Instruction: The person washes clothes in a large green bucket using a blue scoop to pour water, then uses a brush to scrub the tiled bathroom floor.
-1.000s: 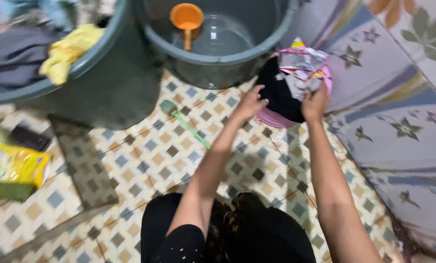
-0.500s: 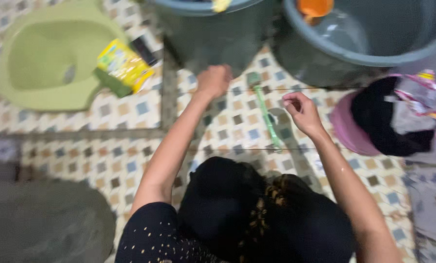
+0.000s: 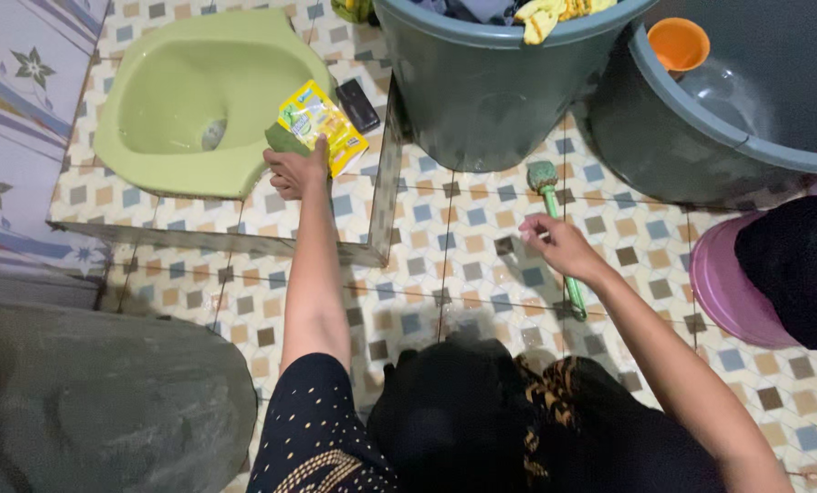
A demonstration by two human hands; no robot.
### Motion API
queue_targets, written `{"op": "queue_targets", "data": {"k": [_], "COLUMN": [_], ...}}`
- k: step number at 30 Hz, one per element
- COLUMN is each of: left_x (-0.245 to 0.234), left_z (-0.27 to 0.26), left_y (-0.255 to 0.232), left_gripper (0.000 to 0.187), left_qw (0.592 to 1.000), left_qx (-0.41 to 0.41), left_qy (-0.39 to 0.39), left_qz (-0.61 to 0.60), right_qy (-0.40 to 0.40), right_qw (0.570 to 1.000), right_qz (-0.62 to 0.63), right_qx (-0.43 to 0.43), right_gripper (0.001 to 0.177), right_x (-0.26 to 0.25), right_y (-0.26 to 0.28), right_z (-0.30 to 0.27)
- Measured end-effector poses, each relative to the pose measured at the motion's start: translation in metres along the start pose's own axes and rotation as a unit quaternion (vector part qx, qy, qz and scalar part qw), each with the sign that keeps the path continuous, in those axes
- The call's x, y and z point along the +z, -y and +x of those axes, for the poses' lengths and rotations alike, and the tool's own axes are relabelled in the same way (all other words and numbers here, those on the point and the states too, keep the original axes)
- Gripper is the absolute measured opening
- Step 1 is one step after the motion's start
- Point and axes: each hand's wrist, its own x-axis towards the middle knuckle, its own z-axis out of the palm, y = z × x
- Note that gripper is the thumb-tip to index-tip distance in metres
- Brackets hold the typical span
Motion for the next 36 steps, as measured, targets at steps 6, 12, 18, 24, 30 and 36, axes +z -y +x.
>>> {"op": "queue_targets", "data": {"k": [6, 12, 18, 24, 30, 36], "left_x": [0.028, 0.022, -0.029, -0.002, 0.039, 0.082], "left_z": [0.009, -0.033, -0.162, -0.289, -0.396, -0.472], "left_y": [0.003, 0.030, 0.026, -0.024, -0.087, -0.108], "left_gripper": [0.091, 0.067, 0.063, 0.059, 0.065, 0.070], "left_qw": [0.997, 0.879, 0.818, 0.662, 0.608, 0.596], "left_qx": [0.056, 0.309, 0.443, 0.495, 0.508, 0.451], "left_qy": [-0.011, -0.017, 0.169, 0.479, 0.538, 0.596], "left_qz": [-0.052, -0.362, -0.325, -0.295, -0.286, -0.294], "right_qy": [0.030, 0.023, -0.003, -0.105, -0.374, -0.518], "right_qw": [0.997, 0.998, 0.989, 0.897, 0.808, 0.663], "right_qz": [-0.037, 0.029, 0.147, 0.428, 0.455, 0.532], "right_qx": [0.065, 0.045, -0.028, -0.014, -0.004, -0.092], "right_gripper": [0.035, 0.036, 0.068, 0.053, 0.033, 0.034], "right_x": [-0.001, 0.000, 0.003, -0.036, -0.133, -0.252], "right_y": [-0.001, 0.001, 0.035, 0.022, -0.071, -0.226], "right_z": [-0.020, -0.027, -0.016, -0.019, -0.085, -0.174]}}
